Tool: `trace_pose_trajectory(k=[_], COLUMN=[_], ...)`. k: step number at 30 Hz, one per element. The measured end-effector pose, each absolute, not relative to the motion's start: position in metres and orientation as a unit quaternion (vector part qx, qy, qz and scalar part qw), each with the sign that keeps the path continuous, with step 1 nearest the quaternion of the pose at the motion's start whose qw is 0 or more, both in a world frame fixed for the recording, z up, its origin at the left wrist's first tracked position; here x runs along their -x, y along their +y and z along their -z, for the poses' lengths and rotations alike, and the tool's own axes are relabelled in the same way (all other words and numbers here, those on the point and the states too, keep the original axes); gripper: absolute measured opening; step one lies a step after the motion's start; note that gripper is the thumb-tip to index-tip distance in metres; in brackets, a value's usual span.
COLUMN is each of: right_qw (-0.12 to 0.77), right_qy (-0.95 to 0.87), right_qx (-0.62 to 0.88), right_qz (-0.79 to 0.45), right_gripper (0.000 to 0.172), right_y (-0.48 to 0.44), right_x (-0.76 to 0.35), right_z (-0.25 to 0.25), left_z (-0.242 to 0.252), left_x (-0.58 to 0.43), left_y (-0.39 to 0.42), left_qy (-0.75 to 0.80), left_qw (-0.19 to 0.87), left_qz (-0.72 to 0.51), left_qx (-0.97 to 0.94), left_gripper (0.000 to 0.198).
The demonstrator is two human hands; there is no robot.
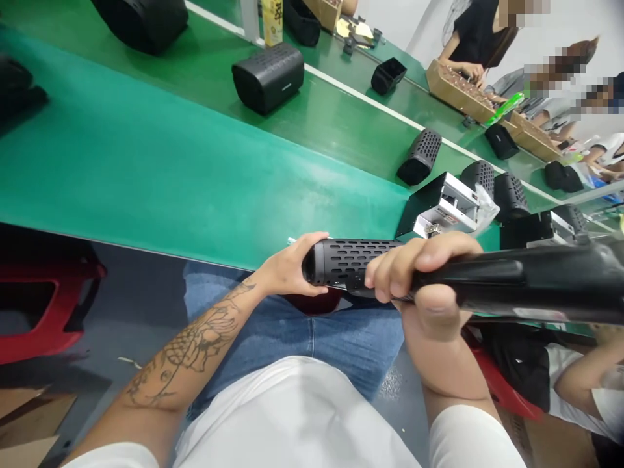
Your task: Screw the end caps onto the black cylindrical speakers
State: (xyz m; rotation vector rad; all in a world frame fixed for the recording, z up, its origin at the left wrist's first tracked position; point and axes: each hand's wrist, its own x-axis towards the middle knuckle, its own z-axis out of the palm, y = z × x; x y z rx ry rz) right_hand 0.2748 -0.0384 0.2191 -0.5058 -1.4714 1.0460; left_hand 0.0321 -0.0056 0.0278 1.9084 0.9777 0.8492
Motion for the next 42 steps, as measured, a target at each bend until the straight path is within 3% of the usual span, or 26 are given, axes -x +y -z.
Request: trace_pose_trajectory(k=[6,24,32,36,39,42], right_qw=[0.569,0.478,0.454,0.534,0.619,0.663], right_qy=[-0.637,-0.673,-0.667,-0.647,-0.612,-0.567], right_qx=[0.272,0.24,0.289,0.295,0.369,0.466], right_qz=[-0.443,-0.51,-0.515,-0.457,-0.326,-0.149], right_gripper=[0.048,0.047,0.06,0.055,0.057,0.059], right_y=[-0.024,-0.024,-0.028,-0.027,-0.007,0.032], right_x=[-0.257,-0.263,-0.258,-0.28,-0.328,-0.389], right_z=[-0.206,-0.18,-0.178,-0.198,-0.214,-0.217], left_z=[-0.032,-0.038,-0.029,-0.004,0.016,0.025], left_x=[-0.036,-0.04,-0.041,-0.054,-0.077,-0.101], left_y=[-0.005,-0.005,-0.008,-0.044,-0.095,-0.144], left_qy=[0.383,0.411,0.427,0.48,0.53,0.513], left_qw=[0.419,0.425,0.382,0.283,0.155,0.06], left_qz=[-0.342,-0.309,-0.339,-0.385,-0.436,-0.457], left_qx=[-0.749,-0.745,-0.746,-0.735,-0.711,-0.724], left_gripper=[0.127,0.129,0.127,0.132,0.141,0.115])
